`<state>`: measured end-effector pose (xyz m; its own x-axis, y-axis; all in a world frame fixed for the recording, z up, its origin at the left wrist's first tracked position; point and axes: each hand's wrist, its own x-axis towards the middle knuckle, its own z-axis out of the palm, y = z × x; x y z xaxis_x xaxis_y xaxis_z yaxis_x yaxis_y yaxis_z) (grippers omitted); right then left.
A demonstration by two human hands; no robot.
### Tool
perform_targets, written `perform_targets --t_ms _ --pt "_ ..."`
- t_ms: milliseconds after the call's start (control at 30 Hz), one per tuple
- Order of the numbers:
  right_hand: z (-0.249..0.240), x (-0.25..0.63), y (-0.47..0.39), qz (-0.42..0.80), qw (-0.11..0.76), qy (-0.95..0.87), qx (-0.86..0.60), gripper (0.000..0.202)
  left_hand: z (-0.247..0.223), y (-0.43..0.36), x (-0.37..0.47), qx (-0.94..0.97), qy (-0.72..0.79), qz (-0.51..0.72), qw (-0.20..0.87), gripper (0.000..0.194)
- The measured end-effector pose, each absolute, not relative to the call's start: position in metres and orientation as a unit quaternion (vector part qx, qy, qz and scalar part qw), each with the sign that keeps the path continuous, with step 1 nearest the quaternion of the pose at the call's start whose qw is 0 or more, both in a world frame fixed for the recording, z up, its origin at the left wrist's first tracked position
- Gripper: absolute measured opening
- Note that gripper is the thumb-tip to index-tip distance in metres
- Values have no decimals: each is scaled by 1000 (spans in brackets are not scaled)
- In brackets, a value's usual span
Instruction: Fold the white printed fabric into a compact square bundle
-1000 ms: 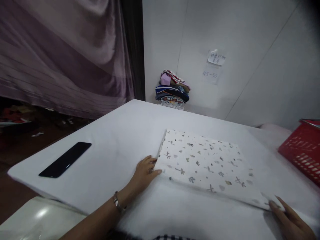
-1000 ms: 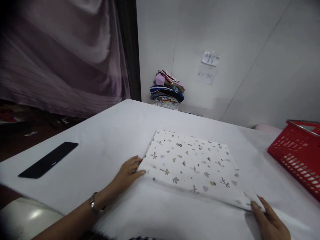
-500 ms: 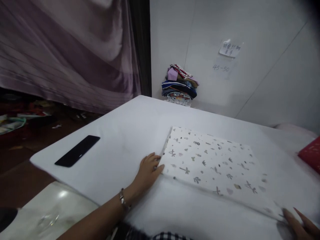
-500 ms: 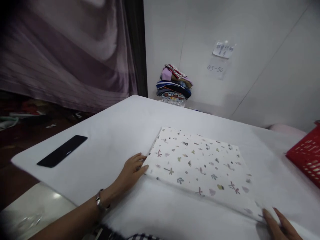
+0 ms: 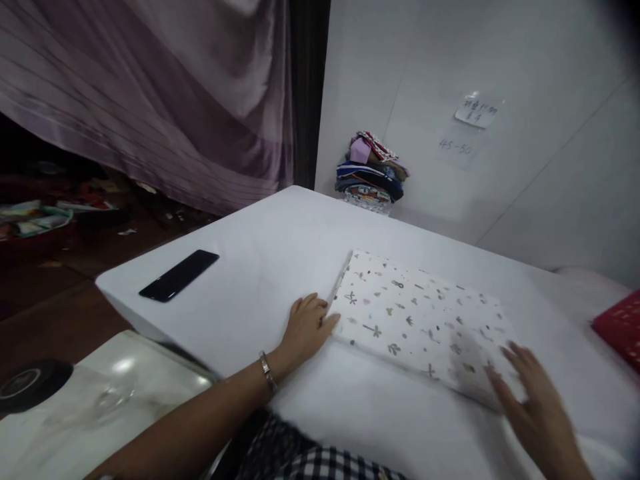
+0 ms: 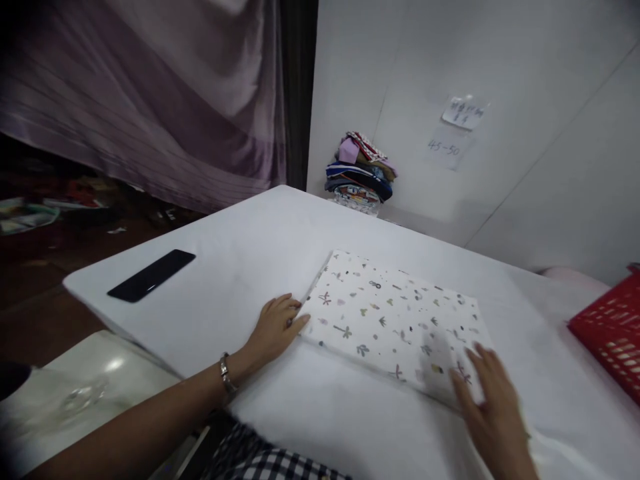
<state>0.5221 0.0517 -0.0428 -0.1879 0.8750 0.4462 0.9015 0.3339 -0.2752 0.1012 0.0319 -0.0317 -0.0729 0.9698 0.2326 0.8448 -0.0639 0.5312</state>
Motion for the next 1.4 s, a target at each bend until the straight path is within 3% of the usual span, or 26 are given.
perform_targets --t_ms 167,267,367,633,800,1067,1200,1300,1400 --pt "-20 395 73 27 122 -887 -444 61 -27 36 102 677 677 271 99 34" --pt "-31 369 82 80 24 -891 -446 64 -26 37 103 677 679 272 84 31" --pt "-36 370 85 126 -17 -879 -460 66 -25 36 103 678 678 273 78 32" --pt "2 310 123 121 36 -893 -433 68 -18 36 105 681 671 282 79 32" --pt "-16 265 169 119 35 -873 -472 72 -20 38 102 685 680 252 69 34" --pt "-27 267 181 168 67 -864 -470 74 -22 47 95 690 700 161 84 38" --pt "-26 265 175 158 83 -868 -463 74 -15 49 97 639 744 147 130 32" --pt "-25 265 172 169 63 -865 -468 71 -13 55 96 618 747 153 192 41" --pt "-18 264 163 176 109 -852 -482 64 -13 66 93 602 746 145 246 46"
